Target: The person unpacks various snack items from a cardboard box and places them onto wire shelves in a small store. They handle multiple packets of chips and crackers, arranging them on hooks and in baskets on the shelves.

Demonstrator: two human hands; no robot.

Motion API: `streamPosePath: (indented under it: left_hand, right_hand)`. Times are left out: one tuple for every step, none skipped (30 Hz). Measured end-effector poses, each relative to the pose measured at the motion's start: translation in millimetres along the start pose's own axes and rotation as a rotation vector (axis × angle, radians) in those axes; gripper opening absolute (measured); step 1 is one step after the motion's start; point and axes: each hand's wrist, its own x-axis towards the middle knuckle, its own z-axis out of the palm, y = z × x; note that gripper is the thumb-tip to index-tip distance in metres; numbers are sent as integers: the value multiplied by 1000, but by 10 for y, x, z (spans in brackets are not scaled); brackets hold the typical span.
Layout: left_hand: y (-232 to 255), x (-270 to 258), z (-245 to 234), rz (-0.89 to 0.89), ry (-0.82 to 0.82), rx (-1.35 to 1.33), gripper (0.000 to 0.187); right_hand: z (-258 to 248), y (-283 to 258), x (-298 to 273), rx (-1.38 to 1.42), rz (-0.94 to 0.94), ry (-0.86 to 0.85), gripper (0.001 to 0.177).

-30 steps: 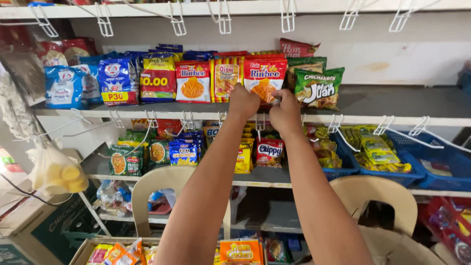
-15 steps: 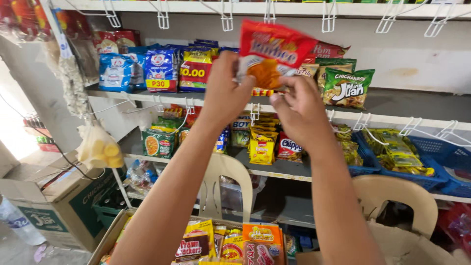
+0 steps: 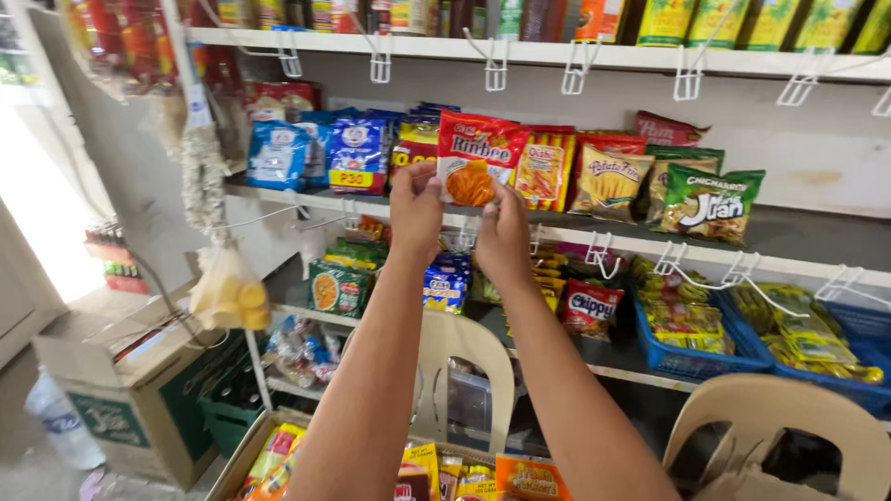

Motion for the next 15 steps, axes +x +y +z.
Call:
streamPosePath:
  left_hand:
    - [-121,20,-4,-34,-20,-48,24]
    - [-205,112,1,-55,-40,-96,25]
    - [-297,184,12,-117,-41,-58,28]
    - [-393,250,23,-182,-38,-19,32]
    - [-495,345,46,-247,-36,21,37]
    - [-621,414,45,-181,-49,20,38]
    - [-754,499,59,-114,-63,19,39]
    - [-861,641,83,-37,-83,18,40]
    - [-961,762,82,28,-69,239,40]
    - [-1055,885,99,95,-55,458,42]
    - [-1141,999,122,164,-37,676,43]
    - [-1222,1043,88,171,-89,817,39]
    - [-1286,1068,49,178,-141,957,35]
    - [-1336,1065,11,179,-188,1095,33]
    - [-1368,1030,-36,136,-184,1133,35]
  right_hand:
    - [69,163,-9,-44,7,17,36]
    - [167,313,66,-82,4,37,35]
    - [245,451,124,-107,1,55,36]
    - [307,578,175,-132,2,70,38]
    - [363,699,258,-157,3,84,40]
    - [429,800,286,-166,50,87,41]
    - [490,884,328,-174,97,91,43]
    - [552,944,417,-178,137,103,44]
    - [607,976,463,-229,92,102,45]
    - [632,1005,528,-282,48,104,45]
    - [647,1021,584,-336,4,107,46]
    - [684,1011,562,-355,114,54,45]
    - [707,994,531,-372,223,0,45]
    - [722,971,491,-391,329,-60,45]
    - [742,941,460,-472,319,-85,42]
